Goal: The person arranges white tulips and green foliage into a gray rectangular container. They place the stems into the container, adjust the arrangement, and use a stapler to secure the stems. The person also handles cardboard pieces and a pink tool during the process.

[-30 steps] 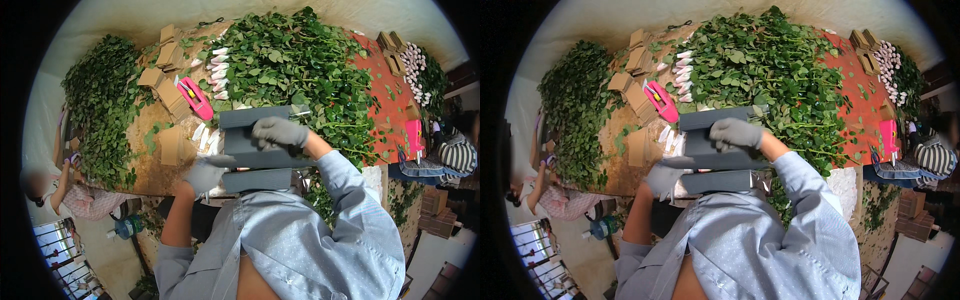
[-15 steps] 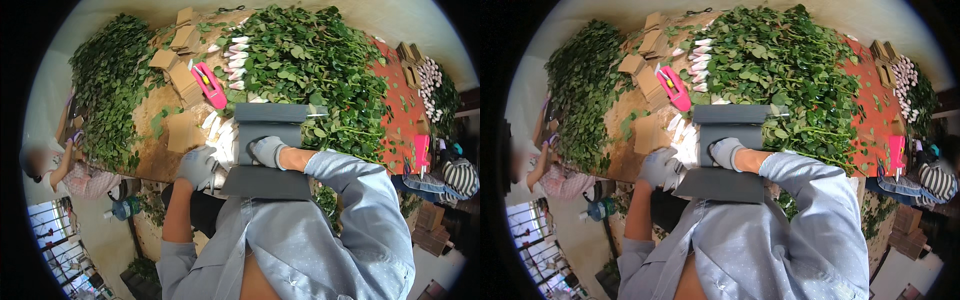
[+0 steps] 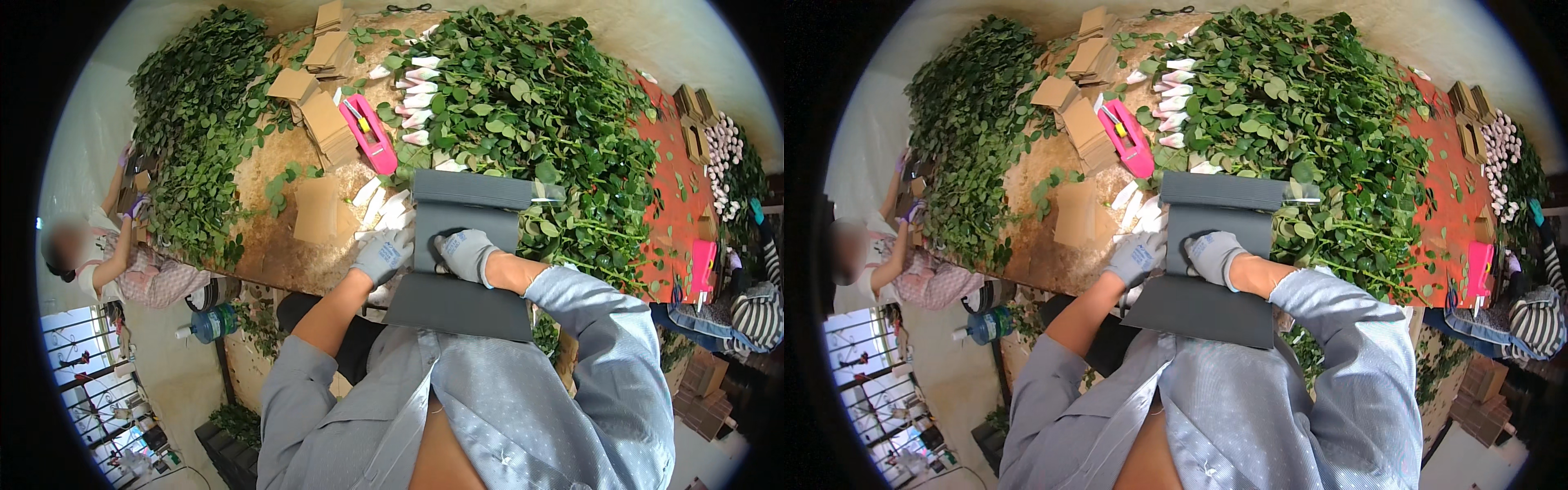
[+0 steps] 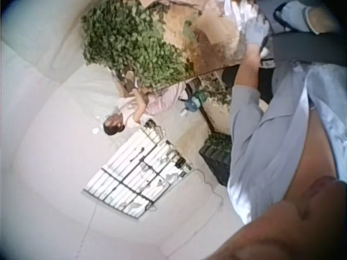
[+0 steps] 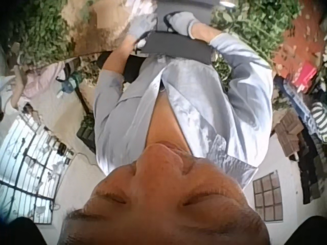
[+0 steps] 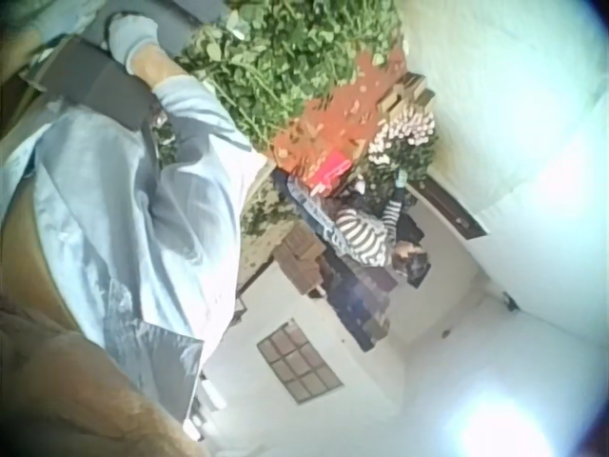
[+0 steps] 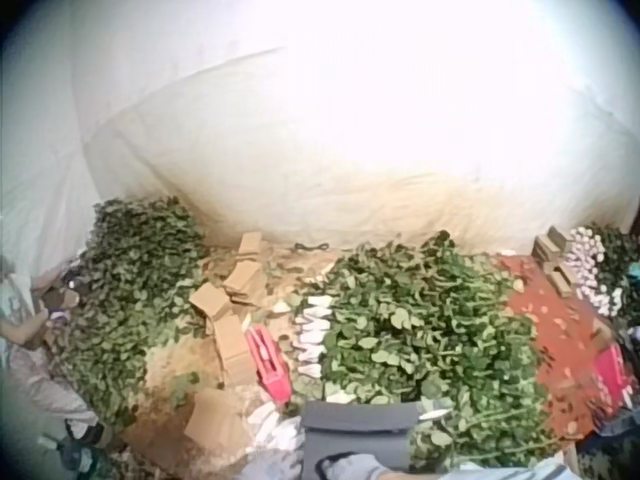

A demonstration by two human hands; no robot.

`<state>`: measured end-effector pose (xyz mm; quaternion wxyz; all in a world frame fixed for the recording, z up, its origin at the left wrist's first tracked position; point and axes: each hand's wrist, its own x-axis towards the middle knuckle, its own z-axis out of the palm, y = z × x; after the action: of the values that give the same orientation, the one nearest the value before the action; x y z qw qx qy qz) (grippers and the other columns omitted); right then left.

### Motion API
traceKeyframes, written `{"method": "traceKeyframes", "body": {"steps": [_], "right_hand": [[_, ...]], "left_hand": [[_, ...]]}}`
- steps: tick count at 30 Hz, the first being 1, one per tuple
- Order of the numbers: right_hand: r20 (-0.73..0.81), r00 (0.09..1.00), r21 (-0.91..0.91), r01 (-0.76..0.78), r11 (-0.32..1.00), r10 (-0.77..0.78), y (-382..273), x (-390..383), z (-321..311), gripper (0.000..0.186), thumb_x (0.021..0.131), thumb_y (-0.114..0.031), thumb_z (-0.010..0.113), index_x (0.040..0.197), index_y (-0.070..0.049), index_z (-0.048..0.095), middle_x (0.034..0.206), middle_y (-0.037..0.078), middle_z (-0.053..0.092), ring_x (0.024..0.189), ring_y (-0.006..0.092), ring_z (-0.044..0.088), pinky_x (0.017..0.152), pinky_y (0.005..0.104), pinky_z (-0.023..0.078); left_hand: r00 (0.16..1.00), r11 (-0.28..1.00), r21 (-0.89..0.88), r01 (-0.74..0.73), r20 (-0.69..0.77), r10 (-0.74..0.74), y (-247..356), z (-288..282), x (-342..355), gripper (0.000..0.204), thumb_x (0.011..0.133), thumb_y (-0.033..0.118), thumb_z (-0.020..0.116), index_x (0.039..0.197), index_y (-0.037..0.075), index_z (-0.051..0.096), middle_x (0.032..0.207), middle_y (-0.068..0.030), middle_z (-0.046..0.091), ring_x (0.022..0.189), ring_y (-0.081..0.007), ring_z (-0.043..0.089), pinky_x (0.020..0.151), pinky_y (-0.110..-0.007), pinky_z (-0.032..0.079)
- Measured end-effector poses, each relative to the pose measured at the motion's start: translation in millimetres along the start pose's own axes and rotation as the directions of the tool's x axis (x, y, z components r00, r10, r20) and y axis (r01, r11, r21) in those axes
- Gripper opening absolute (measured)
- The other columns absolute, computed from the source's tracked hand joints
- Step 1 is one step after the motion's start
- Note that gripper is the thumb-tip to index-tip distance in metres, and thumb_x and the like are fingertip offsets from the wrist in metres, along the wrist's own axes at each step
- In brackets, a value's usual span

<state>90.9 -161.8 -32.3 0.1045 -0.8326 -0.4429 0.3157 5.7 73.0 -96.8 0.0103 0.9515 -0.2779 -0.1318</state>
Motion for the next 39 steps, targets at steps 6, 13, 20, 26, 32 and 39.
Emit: {"method": "traceKeyframes", "body": {"steps": [6, 13, 20, 26, 32, 39], "right_hand": [[0.010, 0.999, 0.038, -0.034, 0.999, 0.034, 0.3, -0.4, -0.1, 0.034, 0.091, -0.027, 0.071, 0.113, -0.003, 0.066, 0.105, 0.021, 0.074, 0.103, 0.0405, 0.071, 0.086, 0.0504, 0.056], [0.022, 0.999, 0.072, -0.030, 0.997, 0.029, 1.2, -1.4, -4.2, 0.036, 0.091, -0.028, 0.070, 0.115, -0.001, 0.065, 0.104, 0.021, 0.073, 0.101, 0.0412, 0.071, 0.085, 0.0506, 0.056], [0.008, 1.000, 0.100, 0.000, 0.995, -0.001, 4.9, -0.1, -0.1, 0.036, 0.091, -0.029, 0.071, 0.112, -0.001, 0.064, 0.103, 0.022, 0.072, 0.100, 0.0421, 0.070, 0.085, 0.0511, 0.055], [-0.003, 1.000, 0.117, -0.006, 0.993, 0.007, 5.6, -2.4, -4.2, 0.034, 0.092, -0.028, 0.070, 0.111, 0.000, 0.064, 0.101, 0.023, 0.072, 0.098, 0.0424, 0.070, 0.084, 0.0516, 0.054], [0.054, 0.998, 0.105, -0.019, 0.994, 0.013, 1.4, -0.8, -6.0, 0.033, 0.092, -0.028, 0.069, 0.110, 0.000, 0.065, 0.098, 0.023, 0.072, 0.097, 0.0430, 0.070, 0.083, 0.0520, 0.054], [-0.010, 1.000, 0.106, 0.001, 0.994, 0.000, 7.1, -0.7, 4.0, 0.035, 0.092, -0.029, 0.070, 0.112, 0.000, 0.064, 0.096, 0.022, 0.072, 0.096, 0.0434, 0.070, 0.082, 0.0520, 0.054]], "left_hand": [[0.998, 0.998, -0.054, 0.040, 0.056, -0.037, -3.4, 9.5, 2.8, 0.033, 0.088, 0.016, 0.059, 0.120, 0.007, 0.059, 0.113, -0.0136, 0.063, 0.103, -0.0306, 0.064, 0.090, -0.046, 0.052], [0.858, 0.793, -0.423, 0.439, -0.064, -0.510, -30.1, 5.2, 17.3, 0.050, 0.083, 0.022, 0.074, 0.128, 0.009, 0.058, 0.118, -0.0122, 0.061, 0.113, -0.0328, 0.061, 0.094, -0.051, 0.049], [0.707, 0.730, -0.271, 0.627, -0.196, -0.680, -58.0, -13.5, 48.9, 0.102, 0.068, 0.042, 0.089, 0.153, 0.016, 0.038, 0.153, -0.0209, 0.035, 0.137, -0.0444, 0.035, 0.112, -0.059, 0.030], [0.765, 0.768, -0.290, 0.571, -0.151, -0.626, -40.8, 11.3, 48.8, 0.082, 0.083, 0.033, 0.077, 0.154, 0.012, 0.041, 0.133, -0.0165, 0.050, 0.123, -0.0405, 0.045, 0.104, -0.056, 0.038], [0.858, 0.861, -0.118, 0.495, -0.088, -0.506, -54.6, 51.5, 40.2, 0.040, 0.089, 0.023, 0.068, 0.126, 0.011, 0.059, 0.118, -0.0138, 0.055, 0.109, -0.0350, 0.057, 0.084, -0.051, 0.051], [0.756, 0.664, -0.639, 0.388, -0.191, -0.625, -54.6, -30.5, 19.3, 0.022, 0.094, 0.016, 0.066, 0.115, 0.008, 0.065, 0.115, -0.0212, 0.062, 0.098, -0.0420, 0.065, 0.087, -0.051, 0.053]]}}
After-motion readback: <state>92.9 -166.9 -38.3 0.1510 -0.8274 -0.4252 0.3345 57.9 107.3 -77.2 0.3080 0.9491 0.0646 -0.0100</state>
